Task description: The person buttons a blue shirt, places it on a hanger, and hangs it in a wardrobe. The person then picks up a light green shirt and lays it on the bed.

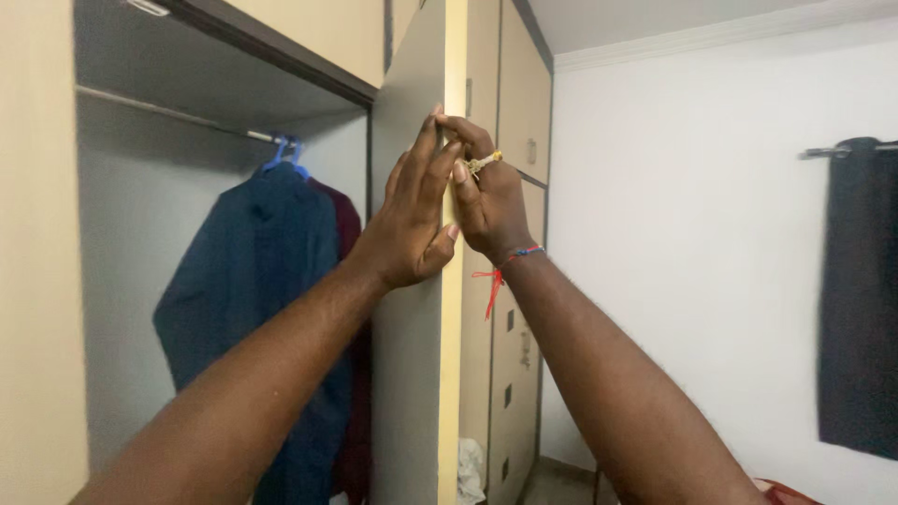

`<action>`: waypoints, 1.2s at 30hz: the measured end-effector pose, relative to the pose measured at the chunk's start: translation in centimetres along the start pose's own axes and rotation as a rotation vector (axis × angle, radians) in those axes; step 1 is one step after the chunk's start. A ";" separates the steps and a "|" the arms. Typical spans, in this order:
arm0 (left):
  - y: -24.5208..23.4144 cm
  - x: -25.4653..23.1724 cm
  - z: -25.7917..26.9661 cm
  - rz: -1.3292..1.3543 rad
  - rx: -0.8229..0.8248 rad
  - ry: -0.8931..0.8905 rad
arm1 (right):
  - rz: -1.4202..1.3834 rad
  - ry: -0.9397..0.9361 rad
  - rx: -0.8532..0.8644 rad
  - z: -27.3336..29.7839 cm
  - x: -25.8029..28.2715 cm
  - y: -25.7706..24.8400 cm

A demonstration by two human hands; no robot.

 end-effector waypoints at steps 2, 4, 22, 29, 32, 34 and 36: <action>-1.6 0.7 0.7 0.000 0.002 -0.009 | -0.026 0.025 -0.011 -0.5 -0.3 1.7; -3.2 1.4 1.2 -0.027 0.014 -0.025 | -0.047 0.012 -0.021 -1.1 -0.1 3.2; -18.2 2.5 6.9 -0.558 0.275 -0.107 | -0.158 0.052 -0.067 -4.1 4.8 15.9; -22.1 2.0 7.7 -0.851 0.492 -0.205 | -0.151 0.274 0.053 -4.2 5.1 20.3; -23.2 2.0 8.1 -0.964 0.560 -0.244 | -0.126 0.261 0.048 -4.3 5.5 21.9; -23.8 2.2 8.1 -1.015 0.591 -0.256 | -0.094 0.170 -0.020 -4.4 6.0 22.8; -24.1 2.4 8.2 -1.083 0.641 -0.285 | -0.061 0.143 -0.014 -4.3 6.2 23.9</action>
Point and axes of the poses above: each hand's wrist, its own z-axis away from the middle knuckle, its own y-axis out of the palm, x = y × z, the point moved 3 cm from there along -z, towards the middle knuckle, and after that the axes turned 4 degrees about z, right-handed, at the moved point
